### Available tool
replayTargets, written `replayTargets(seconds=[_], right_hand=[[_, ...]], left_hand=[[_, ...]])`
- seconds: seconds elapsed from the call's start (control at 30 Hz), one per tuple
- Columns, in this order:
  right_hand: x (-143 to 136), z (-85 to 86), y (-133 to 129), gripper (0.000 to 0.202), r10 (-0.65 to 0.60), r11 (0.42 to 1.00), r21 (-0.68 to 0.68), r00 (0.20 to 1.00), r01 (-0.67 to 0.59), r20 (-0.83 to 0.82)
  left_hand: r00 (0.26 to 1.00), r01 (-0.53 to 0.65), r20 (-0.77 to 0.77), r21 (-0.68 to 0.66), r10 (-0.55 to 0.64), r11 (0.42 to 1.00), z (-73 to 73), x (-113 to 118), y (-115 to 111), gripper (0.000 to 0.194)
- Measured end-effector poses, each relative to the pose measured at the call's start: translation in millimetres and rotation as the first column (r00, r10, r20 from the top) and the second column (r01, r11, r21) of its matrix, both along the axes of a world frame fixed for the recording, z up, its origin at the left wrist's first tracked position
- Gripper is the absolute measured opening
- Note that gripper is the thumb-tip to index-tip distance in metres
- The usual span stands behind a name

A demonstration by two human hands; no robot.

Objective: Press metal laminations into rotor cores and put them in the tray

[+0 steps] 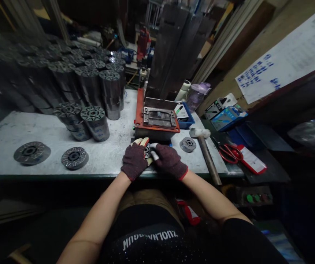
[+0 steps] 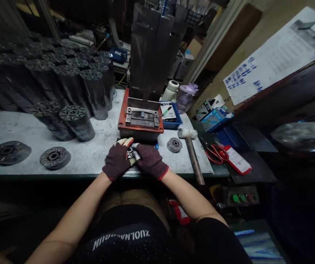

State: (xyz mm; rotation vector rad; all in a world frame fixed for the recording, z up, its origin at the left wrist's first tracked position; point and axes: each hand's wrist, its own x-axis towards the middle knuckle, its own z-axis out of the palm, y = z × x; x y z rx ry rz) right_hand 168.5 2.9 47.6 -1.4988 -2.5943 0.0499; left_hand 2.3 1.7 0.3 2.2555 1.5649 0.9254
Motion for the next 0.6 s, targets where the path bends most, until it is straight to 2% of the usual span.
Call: replayTargets(seconds=[0.1, 0.17, 0.27, 0.37, 0.4, 0.47, 0.53, 0.6], right_hand=[[-9, 11.3, -4, 0.029, 0.012, 0.988, -0.151, 0.979, 0.019, 0.206], [-18, 25.3, 1, 0.031, -0.003, 0.984, -0.168, 0.961, 0.051, 0.276], [-31, 39.1, 10, 0.032, 0.008, 0.978, -0.201, 0.950, 0.058, 0.313], [-32, 40.6, 15, 0.033, 0.011, 0.976, -0.216, 0.973, 0.041, 0.232], [-29, 40.2, 17, 0.034, -0.019, 0.985, -0.165, 0.985, 0.047, 0.170], [-20, 40.5, 23, 0.039, -0.108, 0.994, 0.021, 0.993, 0.107, 0.047], [-10, 42.7, 34, 0.046, -0.181, 0.950, 0.251, 0.983, 0.185, -0.041], [-2, 45.5, 49, 0.050, -0.180, 0.904, 0.383, 0.982, 0.190, -0.063]], left_hand=[[1.000, 0.005, 0.020, -0.001, -0.005, 1.000, -2.4, -1, 1, 0.074], [0.998, 0.035, 0.047, 0.010, -0.035, 0.999, -4.6, -3, 1, 0.076], [0.991, 0.105, 0.083, 0.037, -0.108, 0.994, -8.1, -6, 2, 0.081], [0.989, 0.107, 0.100, 0.063, -0.113, 0.992, -9.0, -8, 2, 0.085], [0.992, 0.082, 0.091, 0.063, -0.087, 0.995, -8.3, -7, 1, 0.086], [0.999, 0.021, 0.034, 0.062, -0.023, 0.998, -5.4, -5, -2, 0.084], [0.999, -0.004, -0.054, 0.078, 0.008, 0.997, -1.7, -3, -5, 0.077], [0.992, 0.022, -0.125, 0.100, -0.009, 0.995, 1.6, -1, -6, 0.066]])
